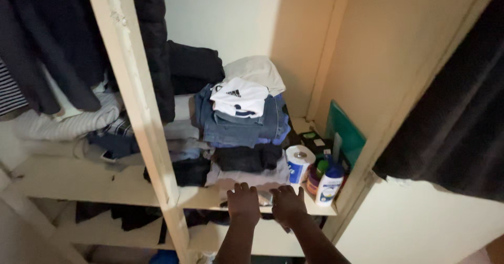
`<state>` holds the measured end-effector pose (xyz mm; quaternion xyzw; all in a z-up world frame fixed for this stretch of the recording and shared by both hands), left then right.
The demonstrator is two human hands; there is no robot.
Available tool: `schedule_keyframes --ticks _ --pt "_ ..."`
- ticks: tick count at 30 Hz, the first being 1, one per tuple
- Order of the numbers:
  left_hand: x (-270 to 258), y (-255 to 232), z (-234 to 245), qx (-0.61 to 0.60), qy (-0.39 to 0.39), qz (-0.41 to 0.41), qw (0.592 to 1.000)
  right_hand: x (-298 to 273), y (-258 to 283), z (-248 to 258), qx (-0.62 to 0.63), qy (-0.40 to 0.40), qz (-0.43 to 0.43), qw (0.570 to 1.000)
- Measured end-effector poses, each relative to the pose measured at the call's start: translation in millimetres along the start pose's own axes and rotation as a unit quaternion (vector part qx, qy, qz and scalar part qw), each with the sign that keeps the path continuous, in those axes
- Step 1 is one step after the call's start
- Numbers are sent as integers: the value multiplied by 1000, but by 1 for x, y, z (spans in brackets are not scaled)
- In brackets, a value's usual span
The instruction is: The person takes a green folder out of a suitcase on a bed, carries it to a closet, and places it on a shelf behind some toiletries before rearranging a stack of clothes on another shelf.
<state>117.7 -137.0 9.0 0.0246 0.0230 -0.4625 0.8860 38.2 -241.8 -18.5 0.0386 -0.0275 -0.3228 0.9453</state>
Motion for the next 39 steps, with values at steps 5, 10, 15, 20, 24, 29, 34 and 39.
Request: schedule_keyframes --ticks 5,10,15,20,24,29,34,39 --pt "68 7 -6 -24 -81 -58 995 54 -13 7 -42 38 -69 996" --pt "114 -14 -3 -80 -118 -189 972 100 -41 5 -73 -3 -97 993" --pt "117 -28 48 -98 -161 -358 915 128 -61 68 -31 -198 -145 969" --pt "116 -10 142 -89 -376 -398 832 154 -41 162 63 -373 -57 924" --pt "132 23 194 -55 -425 -355 831 191 -38 184 130 -399 -63 906" --pt "134 66 210 -70 -433 -271 857 233 -70 126 240 -151 -275 919" --pt "156 75 185 -37 -369 -224 901 250 -47 120 151 -101 -230 956" --pt "168 77 181 -29 -381 -221 897 226 -35 134 241 -168 -306 906"
Point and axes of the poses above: each hand's wrist, its own x-axis towards the middle knuckle, its own z-axis out of the back of the hand, y = z × x, the point moved 9 cm from there along x, towards the middle knuckle, and after that the axes turned 7 degrees about -z, right-handed, at the moved point
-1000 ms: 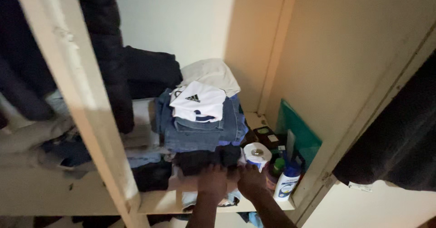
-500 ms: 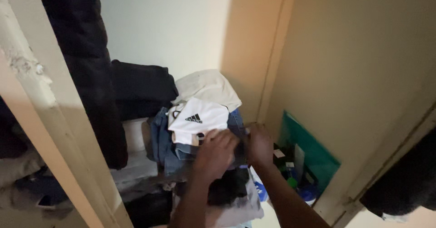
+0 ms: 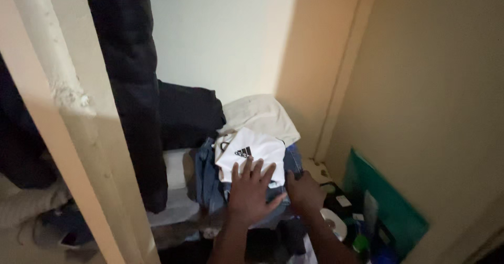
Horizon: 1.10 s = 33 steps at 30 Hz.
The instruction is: The person takes a green folder out of a suitcase on a bed, carries it to a closet, and places it on a shelf behind some toiletries before rearranging a stack of clothes on another shelf.
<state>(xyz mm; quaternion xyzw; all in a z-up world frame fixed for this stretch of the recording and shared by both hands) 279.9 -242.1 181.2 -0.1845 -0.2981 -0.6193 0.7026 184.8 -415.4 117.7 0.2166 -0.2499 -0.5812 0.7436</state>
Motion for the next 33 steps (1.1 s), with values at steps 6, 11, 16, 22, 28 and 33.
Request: schedule_keyframes --ticks 6,11,16,22,28,33 --pt "8 5 -4 -13 21 9 1000 -4 10 9 28 15 -45 998" --pt "7 3 -3 -6 5 3 1000 5 9 3 -3 4 -14 1000" --pt "3 -2 14 22 -64 -17 998 20 3 -9 10 -11 19 1000" --pt "20 7 14 -55 -22 1 998 39 38 -4 20 -108 223 969" --pt "57 23 26 -22 -112 5 993 52 68 2 21 -43 249 967" --pt "83 33 10 -15 -88 12 996 86 62 -1 28 -121 299 946"
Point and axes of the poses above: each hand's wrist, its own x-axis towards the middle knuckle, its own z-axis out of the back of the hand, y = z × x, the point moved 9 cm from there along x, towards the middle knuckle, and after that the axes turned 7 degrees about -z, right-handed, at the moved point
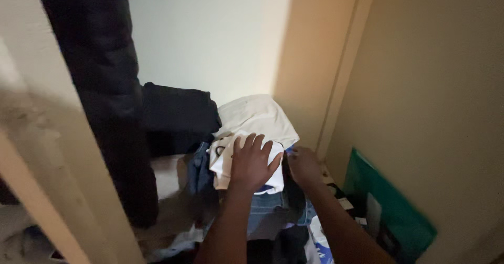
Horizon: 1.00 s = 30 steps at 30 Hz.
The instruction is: The person takes a green folder out of a suitcase on a bed, carries it to a closet, and places it on a shelf behind some toiletries before rearranging a stack of clothes on another shelf.
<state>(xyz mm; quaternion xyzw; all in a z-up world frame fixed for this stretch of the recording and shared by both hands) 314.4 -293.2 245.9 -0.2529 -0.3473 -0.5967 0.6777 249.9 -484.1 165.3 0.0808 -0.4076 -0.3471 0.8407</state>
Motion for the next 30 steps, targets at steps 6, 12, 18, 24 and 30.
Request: schedule_keyframes --ticks 6,12,18,24,30 --pt "46 31 -50 54 65 85 993 31 -29 -10 -9 117 -150 982" --pt "46 67 -105 76 224 153 959 97 -29 -69 -28 124 -61 990" --pt "18 94 -106 39 218 233 947 120 -3 -95 -95 195 -116 969" --pt "10 93 -90 11 128 228 965 161 -83 -186 -83 205 -205 954" --pt "10 91 -78 21 68 211 975 174 -149 -243 -86 178 -137 971"
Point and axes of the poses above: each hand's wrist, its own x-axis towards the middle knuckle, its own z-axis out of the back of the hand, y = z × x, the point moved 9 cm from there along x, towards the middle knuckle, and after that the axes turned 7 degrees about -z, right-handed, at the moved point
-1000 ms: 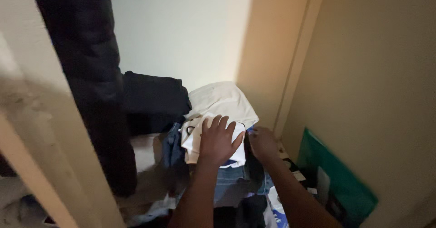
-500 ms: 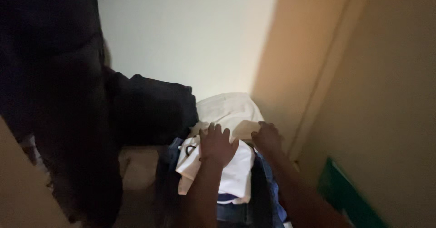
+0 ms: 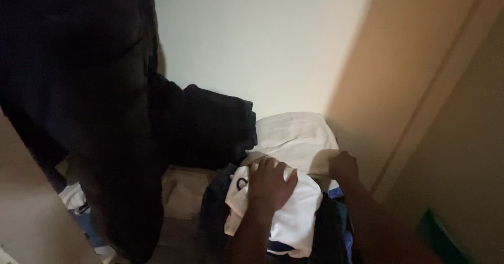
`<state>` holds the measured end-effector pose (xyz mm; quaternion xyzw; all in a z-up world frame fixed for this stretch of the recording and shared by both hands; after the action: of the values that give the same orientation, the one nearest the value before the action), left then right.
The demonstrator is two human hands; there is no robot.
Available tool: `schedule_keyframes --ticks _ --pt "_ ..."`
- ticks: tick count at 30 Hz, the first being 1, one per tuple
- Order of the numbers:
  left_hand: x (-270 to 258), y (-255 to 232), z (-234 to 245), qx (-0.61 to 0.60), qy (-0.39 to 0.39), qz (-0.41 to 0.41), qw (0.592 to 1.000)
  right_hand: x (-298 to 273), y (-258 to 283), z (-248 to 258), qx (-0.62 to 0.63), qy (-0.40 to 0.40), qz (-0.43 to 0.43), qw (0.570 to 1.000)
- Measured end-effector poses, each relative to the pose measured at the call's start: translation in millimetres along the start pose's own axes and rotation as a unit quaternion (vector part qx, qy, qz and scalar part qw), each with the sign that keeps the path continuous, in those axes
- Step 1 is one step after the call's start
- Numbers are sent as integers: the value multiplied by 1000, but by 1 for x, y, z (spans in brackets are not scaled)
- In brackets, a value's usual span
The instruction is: The person takes a green folder out of a suitcase on a bed, carries it to a closet, and places it on a shelf behind some toiletries before rearranging a stack of clothes on another shelf.
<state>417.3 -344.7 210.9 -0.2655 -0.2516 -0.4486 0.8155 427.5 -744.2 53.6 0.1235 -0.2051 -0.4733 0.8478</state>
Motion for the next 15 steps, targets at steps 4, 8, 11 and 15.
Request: schedule_keyframes --ticks 4,8,11,15 --pt "0 1 -3 -17 9 0 1000 -10 -17 -7 -187 -11 97 977" --pt "0 1 2 -32 11 14 999 -27 -46 -3 -166 19 55 984" --pt "-5 1 2 -30 11 27 999 -41 -45 2 -154 17 60 986" --pt "-1 3 -4 6 35 24 999 -51 -14 26 -107 -17 83 991"
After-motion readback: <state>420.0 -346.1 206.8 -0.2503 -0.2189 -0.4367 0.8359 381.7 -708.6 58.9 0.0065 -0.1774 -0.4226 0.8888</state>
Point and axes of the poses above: each hand's wrist, its own x-axis towards the middle knuckle, its own z-axis out of the back of the hand, y = z × x, the point moved 9 cm from there along x, towards the middle knuckle, and after that the axes turned 7 degrees about -z, right-handed, at the moved point
